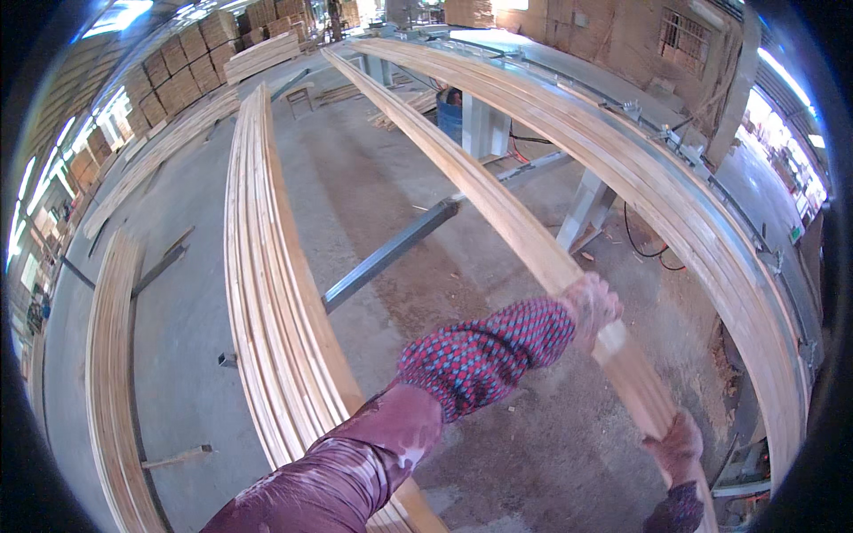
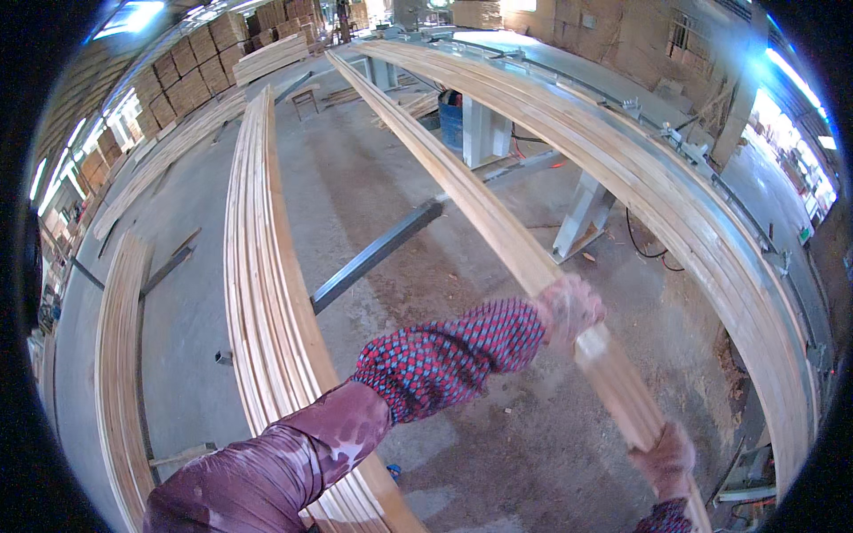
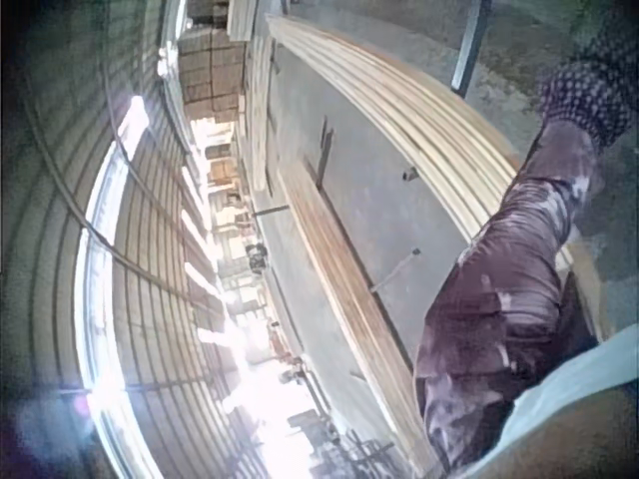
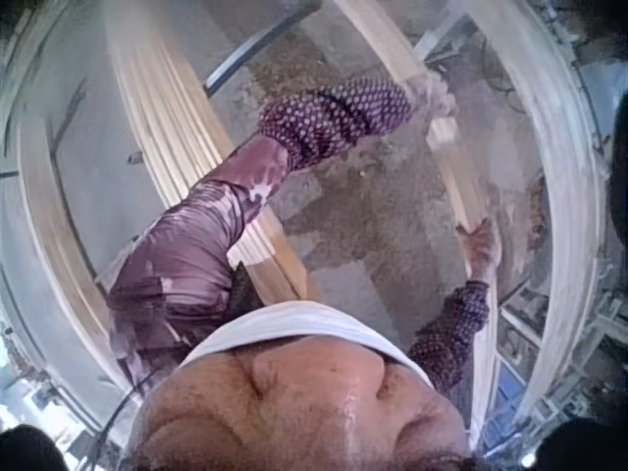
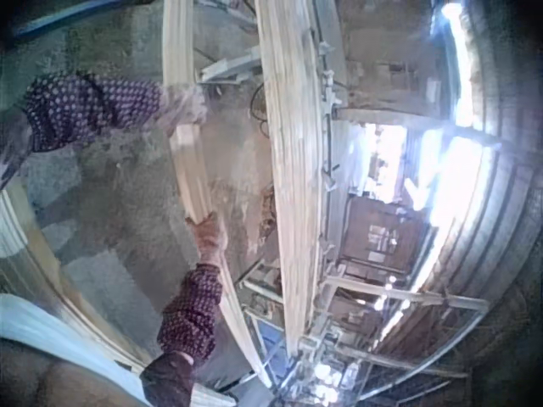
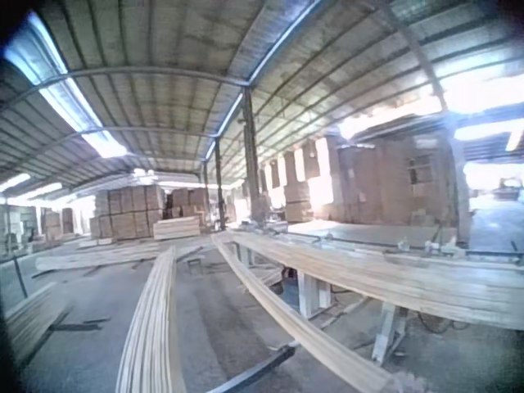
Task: The person picks up wooden planks from the floor and stacks them on a table. They also pick up long, curved wooden pieces from the floor and stack them on a metal rack.
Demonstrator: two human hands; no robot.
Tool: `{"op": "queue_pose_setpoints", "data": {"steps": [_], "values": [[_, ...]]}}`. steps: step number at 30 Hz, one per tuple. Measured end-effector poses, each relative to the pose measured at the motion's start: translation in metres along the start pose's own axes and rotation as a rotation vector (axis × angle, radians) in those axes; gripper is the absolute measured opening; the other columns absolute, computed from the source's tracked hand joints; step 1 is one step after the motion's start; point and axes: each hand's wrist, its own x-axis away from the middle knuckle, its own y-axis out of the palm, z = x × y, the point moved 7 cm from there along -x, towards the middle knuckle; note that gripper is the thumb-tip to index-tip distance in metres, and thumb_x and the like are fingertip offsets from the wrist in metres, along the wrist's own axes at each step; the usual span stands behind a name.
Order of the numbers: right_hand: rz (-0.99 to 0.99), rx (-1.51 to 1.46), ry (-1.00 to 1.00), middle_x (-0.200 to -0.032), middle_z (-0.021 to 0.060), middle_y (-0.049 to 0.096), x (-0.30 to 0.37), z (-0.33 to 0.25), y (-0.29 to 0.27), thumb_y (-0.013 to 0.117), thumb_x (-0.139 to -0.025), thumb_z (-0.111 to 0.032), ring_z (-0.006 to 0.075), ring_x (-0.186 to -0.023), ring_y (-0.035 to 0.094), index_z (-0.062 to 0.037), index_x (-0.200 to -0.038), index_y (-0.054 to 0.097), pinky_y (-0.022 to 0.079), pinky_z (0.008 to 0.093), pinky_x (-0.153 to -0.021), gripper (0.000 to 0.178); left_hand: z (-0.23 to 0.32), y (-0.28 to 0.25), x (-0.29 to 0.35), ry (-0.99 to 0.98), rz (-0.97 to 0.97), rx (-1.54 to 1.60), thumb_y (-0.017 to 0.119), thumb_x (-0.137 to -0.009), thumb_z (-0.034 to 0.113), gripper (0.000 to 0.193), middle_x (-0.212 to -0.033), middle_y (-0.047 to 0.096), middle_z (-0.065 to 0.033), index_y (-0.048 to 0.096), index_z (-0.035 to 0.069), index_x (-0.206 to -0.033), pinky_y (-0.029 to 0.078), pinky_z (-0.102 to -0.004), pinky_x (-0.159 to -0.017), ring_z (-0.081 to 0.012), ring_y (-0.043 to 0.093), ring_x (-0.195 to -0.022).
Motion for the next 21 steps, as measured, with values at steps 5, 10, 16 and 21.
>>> {"op": "queue_pose_setpoints", "data": {"steps": [5, 10, 16, 21], "values": [[-0.186, -0.101, 0.122, -0.093, 0.014, 0.059, 0.081, 0.016, 0.034, 0.077, -0.054, -0.032, 0.0306, -0.091, 0.059, -0.0053, -0.097, 0.051, 0.049, 0.0391, -0.076, 0.057, 0.056, 0.003, 0.057, 0.042, 0.001, 0.073, 0.072, -0.06, 0.045, 0.049, -0.087, 0.056, -0.0038, 0.058, 0.013, -0.095, 0.041, -0.0348, -0.072, -0.0196, 0.055, -0.082], [0.26, 0.259, -0.38, -0.067, -0.0044, 0.046, 0.185, -0.046, 0.083, 0.071, -0.064, -0.052, 0.0099, -0.057, 0.052, -0.0118, -0.106, 0.054, 0.045, 0.0221, -0.047, 0.06, 0.103, 0.04, 0.156, -0.024, 0.14, 0.191, 0.056, -0.075, 0.025, 0.012, -0.079, 0.05, -0.0033, 0.051, 0.016, -0.079, 0.038, -0.0343, -0.07, -0.0207, 0.051, -0.081], [0.089, -0.69, -0.186, -0.066, -0.0082, 0.053, 0.255, -0.044, 0.157, 0.071, -0.069, -0.024, 0.0031, -0.053, 0.052, -0.0128, -0.099, 0.06, 0.046, 0.0188, -0.05, 0.034, 0.142, 0.073, 0.24, 0.116, 0.038, 0.072, 0.052, -0.079, 0.021, 0.008, -0.079, 0.05, -0.0023, 0.051, 0.015, -0.084, 0.038, -0.0352, -0.07, -0.0199, 0.052, -0.079], [0.232, -0.968, -0.339, -0.065, -0.0033, 0.056, 0.28, -0.026, 0.229, 0.067, -0.071, -0.017, 0.0083, -0.056, 0.055, -0.0133, -0.084, 0.062, 0.046, 0.0231, -0.052, 0.015, 0.154, 0.084, 0.298, 0.116, -0.366, 0.229, 0.054, -0.077, 0.021, 0.015, -0.087, 0.054, -0.0021, 0.052, 0.014, -0.09, 0.039, -0.0363, -0.075, -0.0196, 0.053, -0.086]]}}
